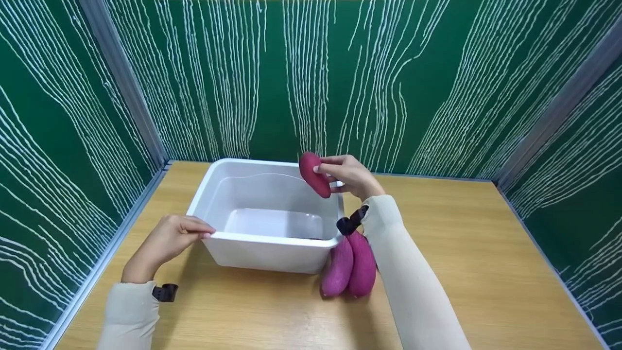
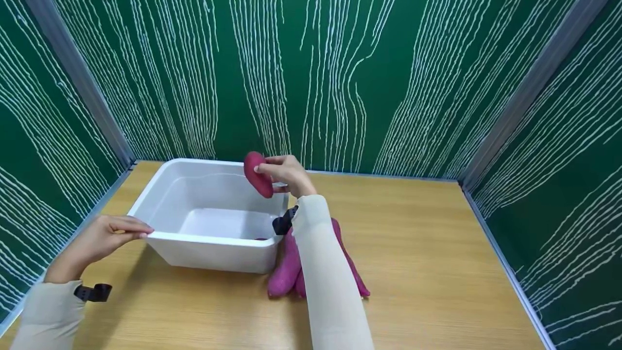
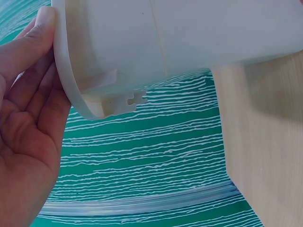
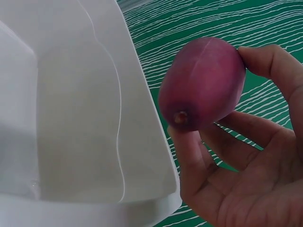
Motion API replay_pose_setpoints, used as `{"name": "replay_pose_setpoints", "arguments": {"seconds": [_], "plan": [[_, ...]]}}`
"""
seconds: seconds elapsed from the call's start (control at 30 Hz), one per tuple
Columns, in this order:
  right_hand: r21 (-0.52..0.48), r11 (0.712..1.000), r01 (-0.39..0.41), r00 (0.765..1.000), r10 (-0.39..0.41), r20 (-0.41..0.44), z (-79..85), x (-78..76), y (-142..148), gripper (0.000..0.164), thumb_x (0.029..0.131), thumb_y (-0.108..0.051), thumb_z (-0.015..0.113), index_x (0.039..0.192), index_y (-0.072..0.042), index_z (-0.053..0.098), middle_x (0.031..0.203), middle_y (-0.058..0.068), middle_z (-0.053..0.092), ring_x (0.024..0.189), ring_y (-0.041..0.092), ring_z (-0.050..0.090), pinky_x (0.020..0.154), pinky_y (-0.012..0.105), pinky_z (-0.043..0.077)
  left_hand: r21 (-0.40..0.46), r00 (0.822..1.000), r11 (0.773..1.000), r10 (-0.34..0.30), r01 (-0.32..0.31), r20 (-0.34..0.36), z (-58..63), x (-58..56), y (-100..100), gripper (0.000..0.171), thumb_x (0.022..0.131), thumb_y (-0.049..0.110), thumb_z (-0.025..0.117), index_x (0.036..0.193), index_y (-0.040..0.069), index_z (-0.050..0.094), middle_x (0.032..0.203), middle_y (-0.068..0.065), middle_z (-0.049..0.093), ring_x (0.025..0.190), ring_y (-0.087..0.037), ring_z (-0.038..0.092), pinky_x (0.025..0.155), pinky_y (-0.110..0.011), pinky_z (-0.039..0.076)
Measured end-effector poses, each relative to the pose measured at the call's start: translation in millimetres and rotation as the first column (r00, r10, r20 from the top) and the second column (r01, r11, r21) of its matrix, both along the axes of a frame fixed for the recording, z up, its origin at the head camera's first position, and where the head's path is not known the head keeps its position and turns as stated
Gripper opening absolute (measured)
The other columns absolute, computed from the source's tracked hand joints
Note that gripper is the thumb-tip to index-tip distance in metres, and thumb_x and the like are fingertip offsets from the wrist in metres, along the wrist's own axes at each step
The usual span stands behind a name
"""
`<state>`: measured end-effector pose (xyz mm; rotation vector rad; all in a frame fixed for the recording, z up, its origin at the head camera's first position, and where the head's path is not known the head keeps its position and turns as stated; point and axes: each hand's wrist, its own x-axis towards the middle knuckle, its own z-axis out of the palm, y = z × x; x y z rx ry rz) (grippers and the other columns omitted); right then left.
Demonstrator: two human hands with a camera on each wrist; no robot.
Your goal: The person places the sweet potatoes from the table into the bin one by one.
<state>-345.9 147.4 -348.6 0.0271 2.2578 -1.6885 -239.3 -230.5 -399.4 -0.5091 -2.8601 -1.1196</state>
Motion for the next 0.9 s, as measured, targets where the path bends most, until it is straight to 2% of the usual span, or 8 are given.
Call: {"name": "replay_pose_setpoints", "arguments": {"seconds": [0.37,0.67,0.9], "plan": [[0.000,1.000,0.001,1.000,-0.001,0.011,0.6,0.7,0.9,0.054,0.084,-0.031,0.073,0.132,-0.012,0.057,0.113,0.012,0.065,0.096,0.022,0.062,0.082,0.037,0.058,0.000,1.000,1.000,0.003,-0.003,0.020,0.8,-0.2,0.6,0.019,0.085,-0.001,0.068,0.095,0.011,0.078,0.104,-0.010,0.074,0.107,-0.033,0.064,0.092,-0.049,0.053],[-0.028,1.000,0.000,1.000,0.000,0.008,1.4,2.3,0.8,0.054,0.083,-0.030,0.073,0.132,-0.012,0.057,0.109,0.009,0.066,0.093,0.020,0.061,0.080,0.036,0.058,-0.004,0.999,1.000,-0.011,0.011,-0.036,0.1,-0.2,0.9,0.017,0.083,-0.001,0.070,0.093,0.009,0.078,0.100,-0.010,0.074,0.101,-0.031,0.066,0.088,-0.047,0.056],[-0.015,1.000,-0.009,1.000,0.009,0.006,2.2,3.0,0.7,0.057,0.084,-0.031,0.073,0.135,-0.012,0.054,0.114,0.011,0.064,0.096,0.023,0.061,0.081,0.036,0.058,-0.003,1.000,1.000,-0.007,0.007,-0.019,-0.4,-0.2,0.6,0.017,0.084,-0.001,0.069,0.093,0.010,0.078,0.102,-0.010,0.074,0.103,-0.031,0.066,0.089,-0.047,0.056]]}}
